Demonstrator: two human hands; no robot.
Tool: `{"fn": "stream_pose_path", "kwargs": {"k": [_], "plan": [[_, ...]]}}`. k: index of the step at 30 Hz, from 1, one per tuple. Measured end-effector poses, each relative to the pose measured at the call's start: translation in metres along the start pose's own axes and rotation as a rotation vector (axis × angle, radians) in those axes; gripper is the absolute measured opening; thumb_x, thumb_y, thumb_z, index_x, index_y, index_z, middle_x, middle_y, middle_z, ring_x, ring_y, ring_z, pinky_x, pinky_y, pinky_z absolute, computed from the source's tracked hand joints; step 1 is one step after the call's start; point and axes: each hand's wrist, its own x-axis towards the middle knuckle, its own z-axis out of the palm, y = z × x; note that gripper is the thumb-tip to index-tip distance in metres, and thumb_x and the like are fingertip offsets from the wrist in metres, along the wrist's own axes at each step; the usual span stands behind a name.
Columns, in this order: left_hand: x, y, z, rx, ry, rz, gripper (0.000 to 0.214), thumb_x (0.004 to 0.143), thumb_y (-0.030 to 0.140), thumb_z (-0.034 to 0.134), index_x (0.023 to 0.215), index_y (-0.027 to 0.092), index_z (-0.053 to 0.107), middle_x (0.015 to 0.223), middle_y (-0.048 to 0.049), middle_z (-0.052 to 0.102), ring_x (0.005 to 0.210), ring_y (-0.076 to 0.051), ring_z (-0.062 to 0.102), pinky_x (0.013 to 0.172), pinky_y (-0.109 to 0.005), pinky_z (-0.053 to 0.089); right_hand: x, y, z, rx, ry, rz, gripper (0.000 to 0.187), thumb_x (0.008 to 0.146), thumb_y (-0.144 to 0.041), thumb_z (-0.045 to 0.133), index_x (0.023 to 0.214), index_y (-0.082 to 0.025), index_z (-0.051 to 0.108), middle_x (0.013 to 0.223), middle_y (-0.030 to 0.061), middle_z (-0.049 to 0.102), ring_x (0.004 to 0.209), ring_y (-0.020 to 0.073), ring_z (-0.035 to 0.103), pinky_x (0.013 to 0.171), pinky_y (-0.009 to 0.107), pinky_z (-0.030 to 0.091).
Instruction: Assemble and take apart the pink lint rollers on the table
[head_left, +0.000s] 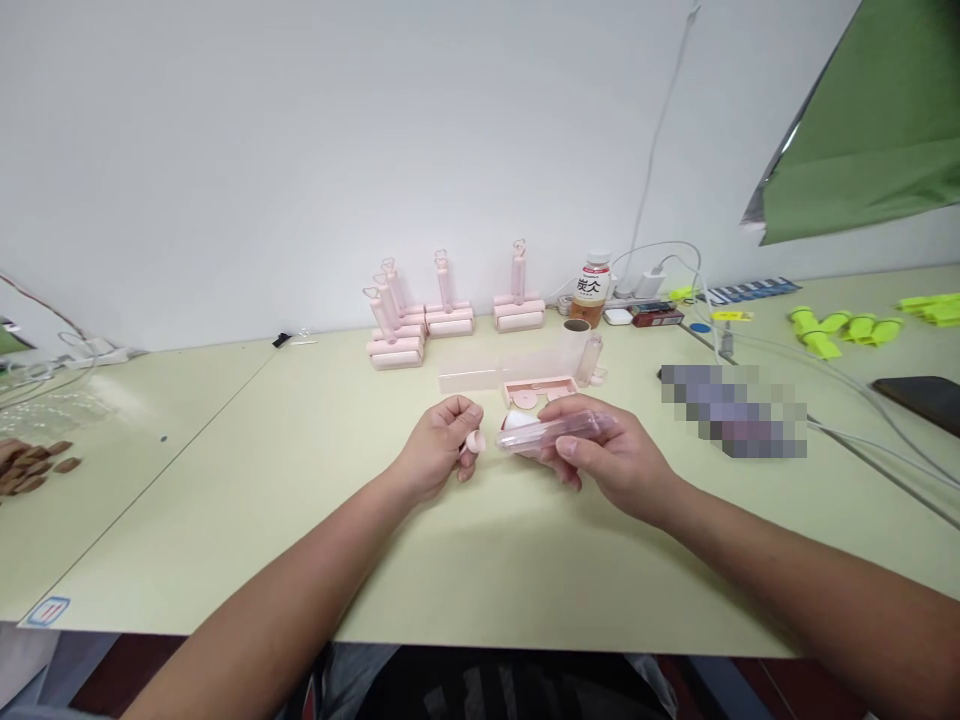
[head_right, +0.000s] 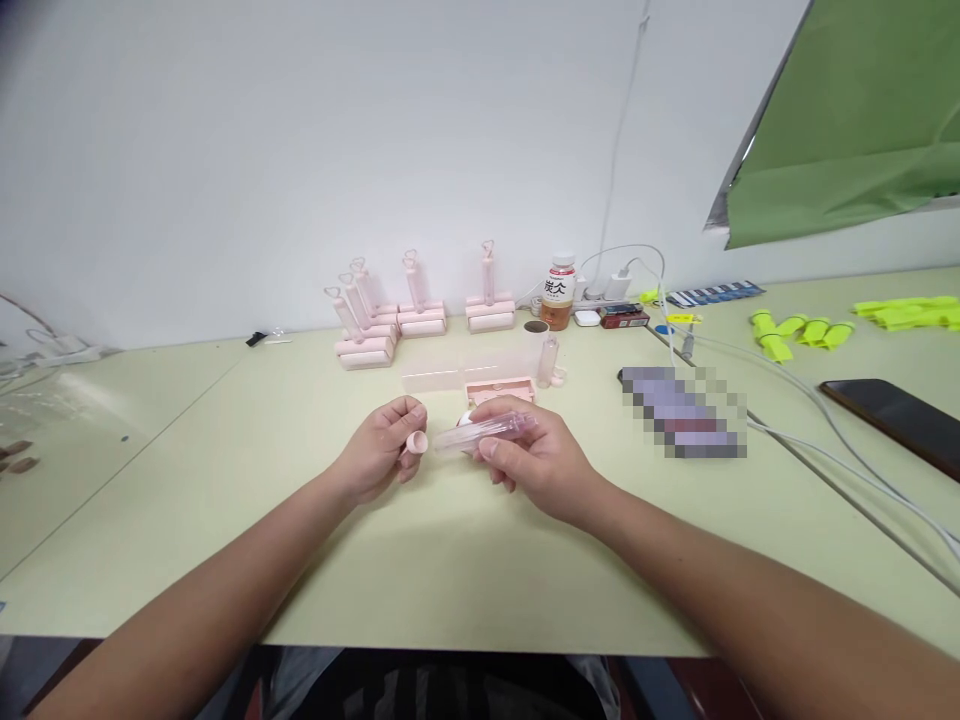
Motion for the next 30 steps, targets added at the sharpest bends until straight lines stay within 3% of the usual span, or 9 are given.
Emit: {"fn": "stream_pose_path", "kwargs": {"k": [5,9,13,22,30], "plan": [[-0.008,-0.002,0.015,-0.116,-0.085,0.017,0.043,0.075,0.052,0.073,0.079,0.019,0.046,0.051,0.0086,0.050,0.035,-0.005,0.037,0.030,-0.016,0.033,-0.004,0.006,0.003,0.093,-0.126,-0.032,0.030,0.080,-0.033,0.072,0.105,-0.020,0.062,0.077,0.0031,0.068,0.056,0.0149,0.062,0.046,0.027,0.052],[-0.010,-0.006,0.018,-0.065,-0.094,0.083,0.040,0.079,0.052,0.069,0.079,0.020,0.046,0.049,0.0093,0.051,0.029,-0.005,0.038,0.028,-0.017,0.031,-0.004,0.006,0.004,0.136,-0.224,-0.015,0.031,0.080,-0.038,0.074,0.103,-0.020,0.064,0.078,0.0030,0.067,0.058,0.0158,0.065,0.046,0.026,0.052],[-0.015,-0.005,0.023,0.003,-0.072,0.134,0.039,0.084,0.055,0.063,0.081,0.021,0.043,0.047,0.0100,0.050,0.029,-0.005,0.035,0.029,-0.016,0.027,-0.006,0.005,0.009,0.152,-0.264,-0.010,0.027,0.084,-0.039,0.070,0.101,-0.019,0.068,0.077,0.0026,0.067,0.049,0.0109,0.060,0.044,0.024,0.050],[-0.027,-0.004,0.029,0.176,0.047,0.277,0.034,0.090,0.050,0.055,0.079,0.020,0.041,0.059,0.0082,0.044,0.045,-0.006,0.041,0.043,-0.019,0.034,-0.012,0.011,0.014,0.182,-0.343,-0.044,0.024,0.088,-0.036,0.067,0.107,-0.022,0.072,0.082,0.0053,0.071,0.051,0.0117,0.064,0.049,0.026,0.055],[-0.034,-0.008,0.036,0.358,0.251,0.360,0.024,0.097,0.040,0.044,0.081,0.022,0.040,0.067,0.0066,0.042,0.051,-0.009,0.046,0.049,-0.023,0.039,-0.013,0.016,0.017,0.058,-0.375,-0.185,0.025,0.090,-0.030,0.064,0.112,-0.019,0.070,0.081,0.0064,0.070,0.062,0.0156,0.068,0.051,0.027,0.058]]}}
